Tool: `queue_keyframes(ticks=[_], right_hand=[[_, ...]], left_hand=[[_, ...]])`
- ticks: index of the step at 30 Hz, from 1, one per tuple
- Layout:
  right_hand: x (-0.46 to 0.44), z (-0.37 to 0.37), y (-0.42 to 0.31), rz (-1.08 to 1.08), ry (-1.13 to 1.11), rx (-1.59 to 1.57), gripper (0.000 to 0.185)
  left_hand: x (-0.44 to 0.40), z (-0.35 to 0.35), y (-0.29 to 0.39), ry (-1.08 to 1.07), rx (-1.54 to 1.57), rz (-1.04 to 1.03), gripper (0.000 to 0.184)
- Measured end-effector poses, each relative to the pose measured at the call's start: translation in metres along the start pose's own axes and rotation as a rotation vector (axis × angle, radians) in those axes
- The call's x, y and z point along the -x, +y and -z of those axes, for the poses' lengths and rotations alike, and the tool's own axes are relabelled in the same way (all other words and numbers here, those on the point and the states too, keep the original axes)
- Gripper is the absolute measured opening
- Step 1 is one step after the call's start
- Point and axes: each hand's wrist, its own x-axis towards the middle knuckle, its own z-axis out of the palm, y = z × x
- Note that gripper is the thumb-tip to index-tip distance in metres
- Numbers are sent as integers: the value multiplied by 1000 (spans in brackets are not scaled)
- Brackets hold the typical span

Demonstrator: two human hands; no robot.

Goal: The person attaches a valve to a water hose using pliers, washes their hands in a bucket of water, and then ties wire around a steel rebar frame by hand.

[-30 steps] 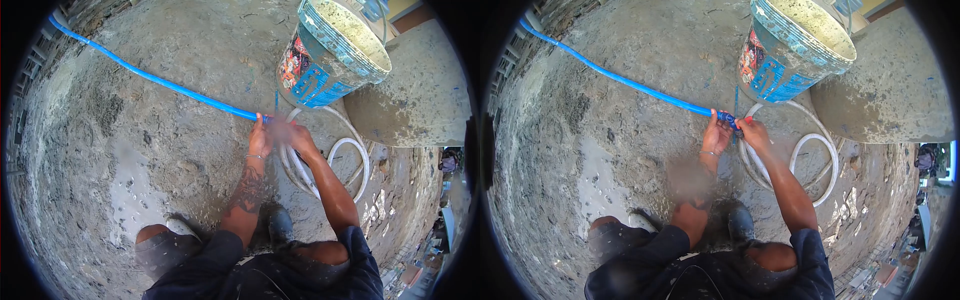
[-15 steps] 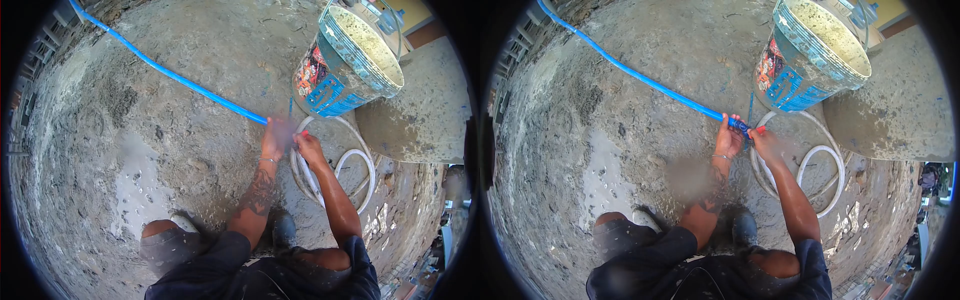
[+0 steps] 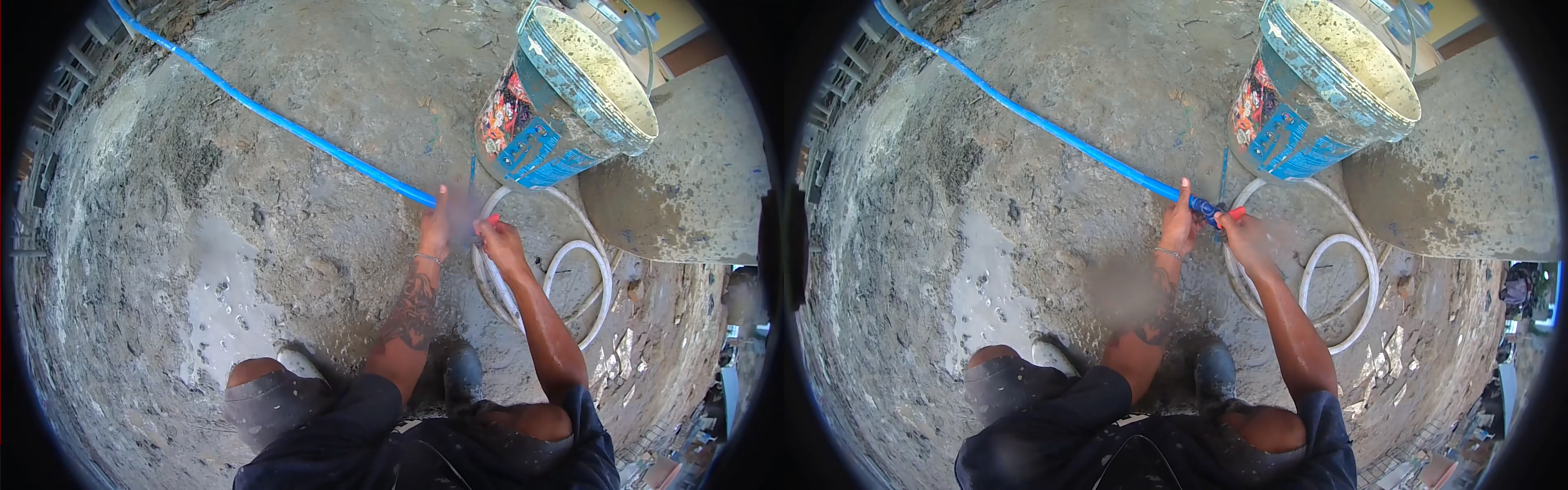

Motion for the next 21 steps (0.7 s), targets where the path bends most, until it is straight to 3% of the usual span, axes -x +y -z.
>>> queue_keyframes(ticks=[2,15,19,21], right_hand=[[3,0,-4,-1,-8,-15,39],[5,-4,-3,-15,22,-46,36],[5,-6,-2,52,48,-68,35],[6,-4,-3,-20,11,-84,34]], left_hand=[[11,-11,5,31,1,-132,40],[13,-25,2,143,249,-175,38],[20,-16,-2,-21,324,-120,39],[26,-9,-10,-93,396,-102,39]])
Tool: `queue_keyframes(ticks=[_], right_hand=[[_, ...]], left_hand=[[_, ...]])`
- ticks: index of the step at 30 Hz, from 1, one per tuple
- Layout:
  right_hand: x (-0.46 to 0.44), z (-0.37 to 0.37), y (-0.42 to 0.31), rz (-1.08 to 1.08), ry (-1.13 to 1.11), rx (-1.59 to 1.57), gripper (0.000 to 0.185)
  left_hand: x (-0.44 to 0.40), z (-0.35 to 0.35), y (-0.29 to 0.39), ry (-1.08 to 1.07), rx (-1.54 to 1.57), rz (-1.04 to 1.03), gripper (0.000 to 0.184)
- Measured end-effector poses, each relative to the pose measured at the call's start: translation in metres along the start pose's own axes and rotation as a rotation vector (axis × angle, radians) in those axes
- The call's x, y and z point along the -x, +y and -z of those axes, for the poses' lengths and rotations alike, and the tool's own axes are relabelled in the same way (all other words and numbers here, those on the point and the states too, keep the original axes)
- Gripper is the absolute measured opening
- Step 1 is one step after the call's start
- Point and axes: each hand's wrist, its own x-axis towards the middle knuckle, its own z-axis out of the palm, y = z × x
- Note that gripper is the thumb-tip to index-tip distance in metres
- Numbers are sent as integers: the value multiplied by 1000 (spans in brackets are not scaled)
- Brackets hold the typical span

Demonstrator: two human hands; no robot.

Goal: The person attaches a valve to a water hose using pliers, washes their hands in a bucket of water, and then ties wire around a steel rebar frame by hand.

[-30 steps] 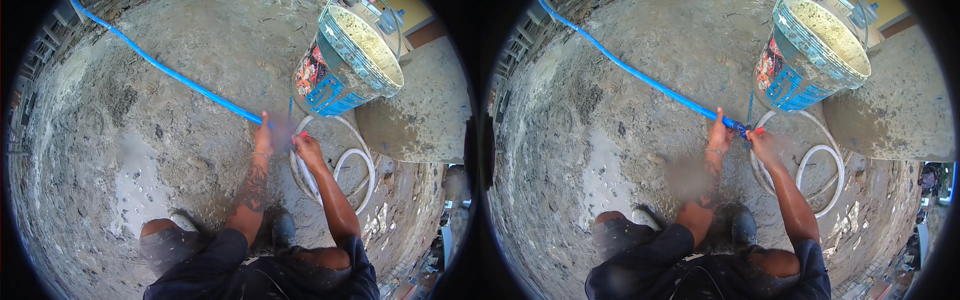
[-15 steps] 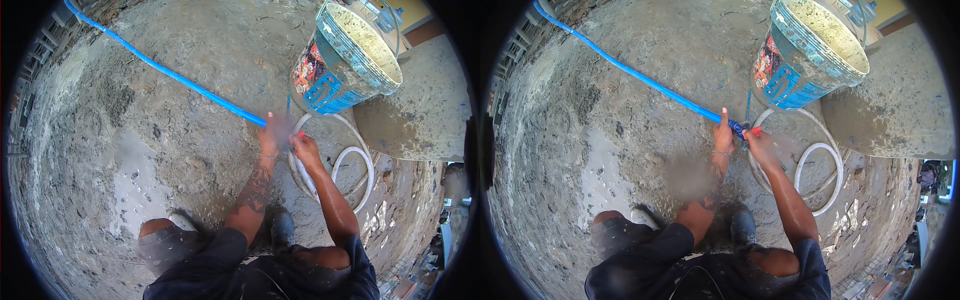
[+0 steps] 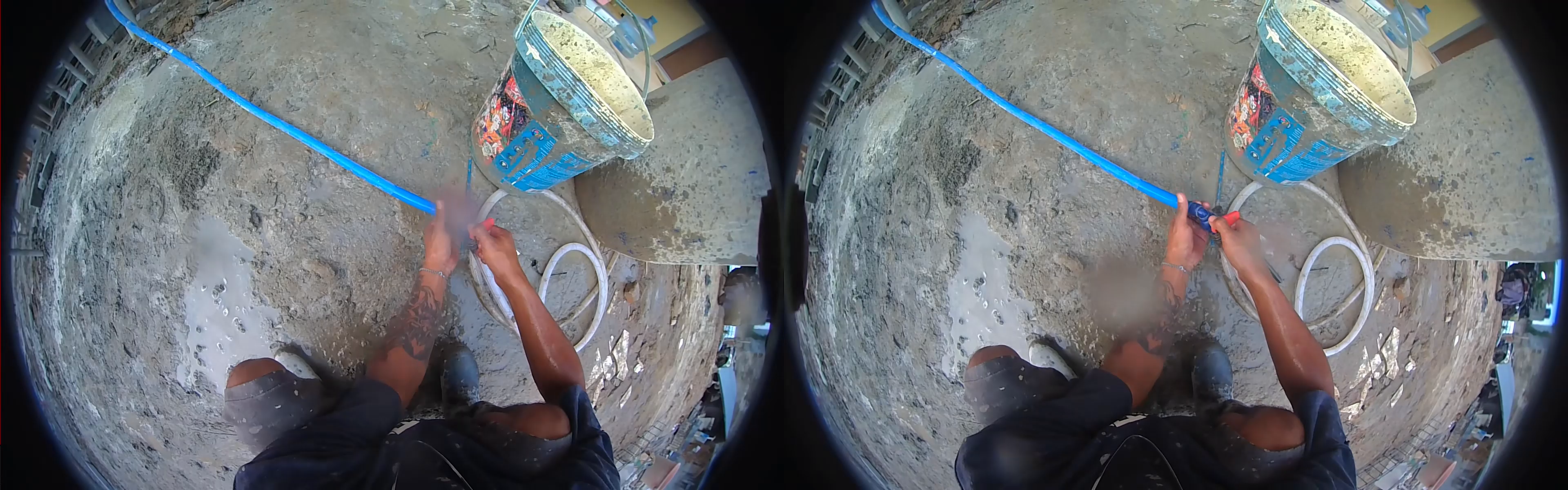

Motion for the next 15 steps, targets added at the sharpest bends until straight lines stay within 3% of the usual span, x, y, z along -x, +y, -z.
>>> queue_keyframes(ticks=[2,10,12,15], right_hand=[[0,-1,3,9,2,7,34],[5,-4,2,21,-29,13,36],[5,-6,6,79,-4,-42,27],[5,-8,8,88,-19,-34,27]], left_hand=[[5,13,-6,-181,92,38,34],[6,21,-9,-233,221,85,32],[7,20,-10,-241,242,85,32],[10,19,-9,-171,237,72,31]])
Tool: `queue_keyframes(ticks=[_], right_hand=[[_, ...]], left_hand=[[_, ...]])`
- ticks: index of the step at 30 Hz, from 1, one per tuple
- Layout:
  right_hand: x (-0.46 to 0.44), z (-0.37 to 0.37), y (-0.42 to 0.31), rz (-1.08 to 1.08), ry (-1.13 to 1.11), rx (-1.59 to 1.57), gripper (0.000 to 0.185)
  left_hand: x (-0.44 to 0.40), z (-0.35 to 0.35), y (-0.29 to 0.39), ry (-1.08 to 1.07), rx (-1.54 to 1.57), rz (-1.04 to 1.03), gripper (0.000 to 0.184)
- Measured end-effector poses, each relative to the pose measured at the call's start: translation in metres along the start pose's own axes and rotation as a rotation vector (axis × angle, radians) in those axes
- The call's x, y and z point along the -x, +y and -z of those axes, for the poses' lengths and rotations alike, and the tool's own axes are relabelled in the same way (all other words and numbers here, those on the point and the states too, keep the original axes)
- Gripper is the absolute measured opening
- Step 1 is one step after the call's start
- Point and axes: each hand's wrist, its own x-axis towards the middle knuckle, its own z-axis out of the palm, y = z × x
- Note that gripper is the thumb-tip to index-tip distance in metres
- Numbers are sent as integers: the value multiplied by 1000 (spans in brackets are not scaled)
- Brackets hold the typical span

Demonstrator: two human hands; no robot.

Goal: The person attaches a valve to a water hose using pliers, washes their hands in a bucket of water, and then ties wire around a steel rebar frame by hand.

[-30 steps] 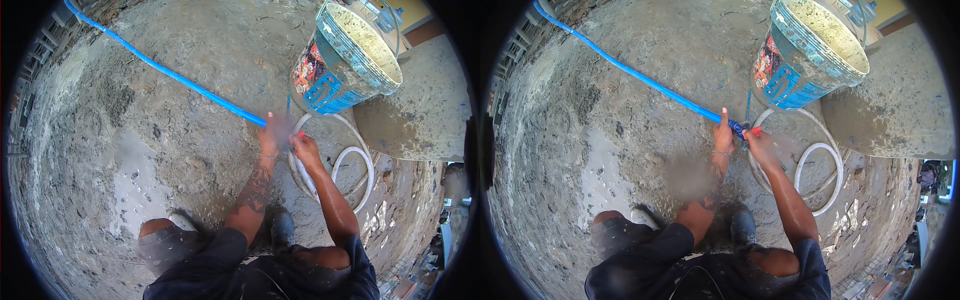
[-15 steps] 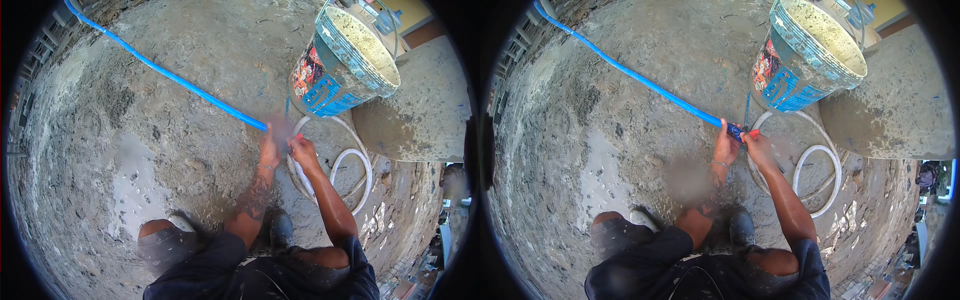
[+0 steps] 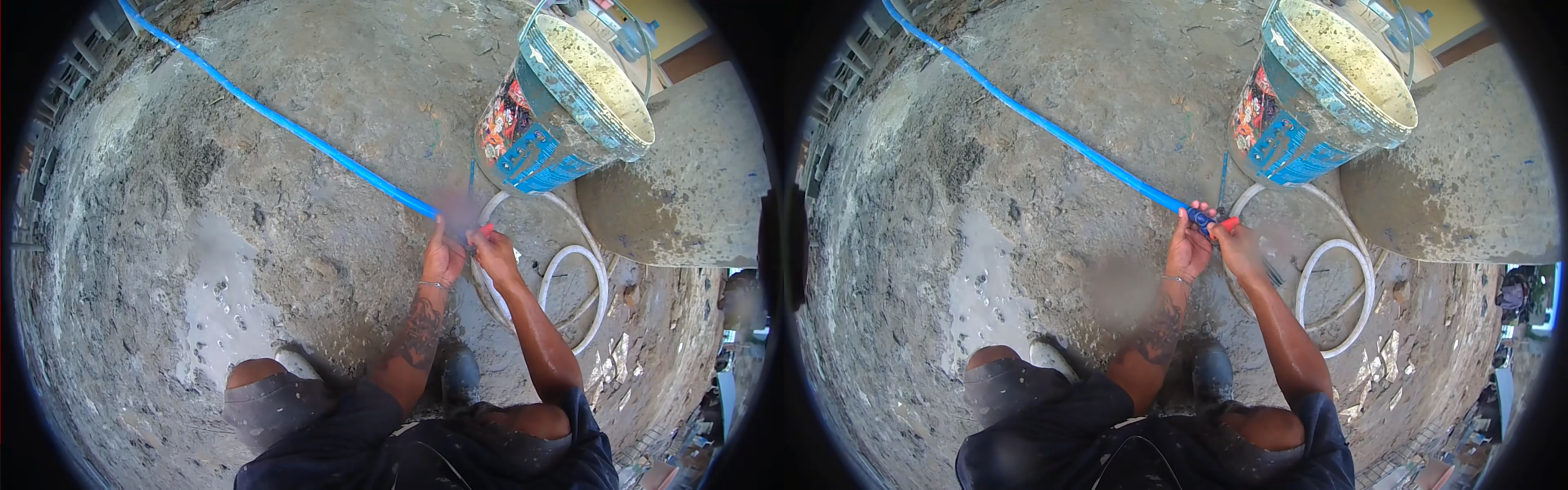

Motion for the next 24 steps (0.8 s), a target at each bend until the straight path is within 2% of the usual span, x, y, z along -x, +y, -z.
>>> queue_keyframes(ticks=[9,11,17,24], right_hand=[[1,3,-6,-70,-35,-44,26],[1,4,-9,-81,-47,-60,27],[4,2,-10,-97,-59,-113,26],[3,3,-8,-102,-68,-95,26]], left_hand=[[-5,15,4,46,-92,38,35],[-1,10,5,-51,-92,82,35],[-1,16,5,-50,-51,96,36],[-6,31,0,5,-88,99,33]])
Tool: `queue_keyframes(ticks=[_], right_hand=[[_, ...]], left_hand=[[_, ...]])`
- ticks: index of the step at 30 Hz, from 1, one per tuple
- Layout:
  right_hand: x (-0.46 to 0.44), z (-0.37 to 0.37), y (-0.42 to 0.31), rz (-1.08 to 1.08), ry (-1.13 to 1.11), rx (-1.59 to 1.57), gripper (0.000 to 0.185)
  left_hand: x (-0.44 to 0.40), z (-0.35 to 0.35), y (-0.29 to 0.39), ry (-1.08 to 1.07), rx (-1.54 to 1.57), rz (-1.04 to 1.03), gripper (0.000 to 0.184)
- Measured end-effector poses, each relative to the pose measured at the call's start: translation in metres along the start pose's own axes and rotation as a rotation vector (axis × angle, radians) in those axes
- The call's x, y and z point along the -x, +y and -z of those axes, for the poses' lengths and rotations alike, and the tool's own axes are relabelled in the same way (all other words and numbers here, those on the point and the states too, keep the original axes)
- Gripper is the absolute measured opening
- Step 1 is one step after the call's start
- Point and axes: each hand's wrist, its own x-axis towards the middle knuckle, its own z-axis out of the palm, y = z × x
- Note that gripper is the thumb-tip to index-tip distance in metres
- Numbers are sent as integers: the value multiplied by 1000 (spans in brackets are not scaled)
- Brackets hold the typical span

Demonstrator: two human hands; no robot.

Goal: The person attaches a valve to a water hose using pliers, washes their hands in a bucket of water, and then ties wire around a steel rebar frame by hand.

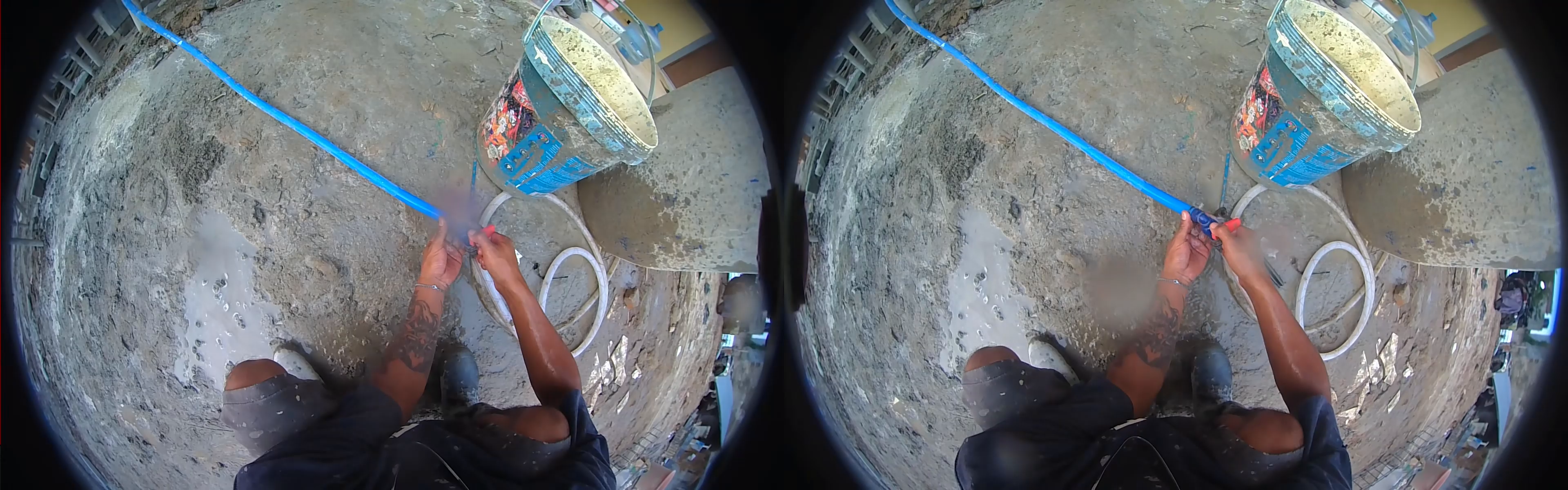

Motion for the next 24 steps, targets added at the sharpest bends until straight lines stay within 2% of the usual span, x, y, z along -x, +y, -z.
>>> queue_keyframes(ticks=[2,7,9,11,13,16,19,22,23,24], right_hand=[[2,-2,-3,6,2,-17,26],[-5,1,9,-2,19,10,27],[-11,0,23,128,67,43,26],[-9,1,21,154,20,53,25],[-3,0,15,72,57,86,27],[-6,1,21,103,85,47,26],[-8,0,22,131,89,45,26],[-12,0,30,175,96,44,28],[-9,-1,25,180,111,58,28],[-8,-2,22,180,116,35,27]], left_hand=[[5,-6,2,88,43,4,35],[4,-15,9,155,-15,-81,36],[-1,-19,23,189,-50,-146,36],[-8,-24,35,295,-8,-147,34],[-27,-11,42,314,-43,-190,32],[-38,-12,45,352,-155,-230,26],[-40,-15,43,515,-220,-273,23],[-37,-12,42,476,-296,-395,23],[-65,19,28,442,-241,-460,22],[-58,13,33,356,-199,-459,22]])
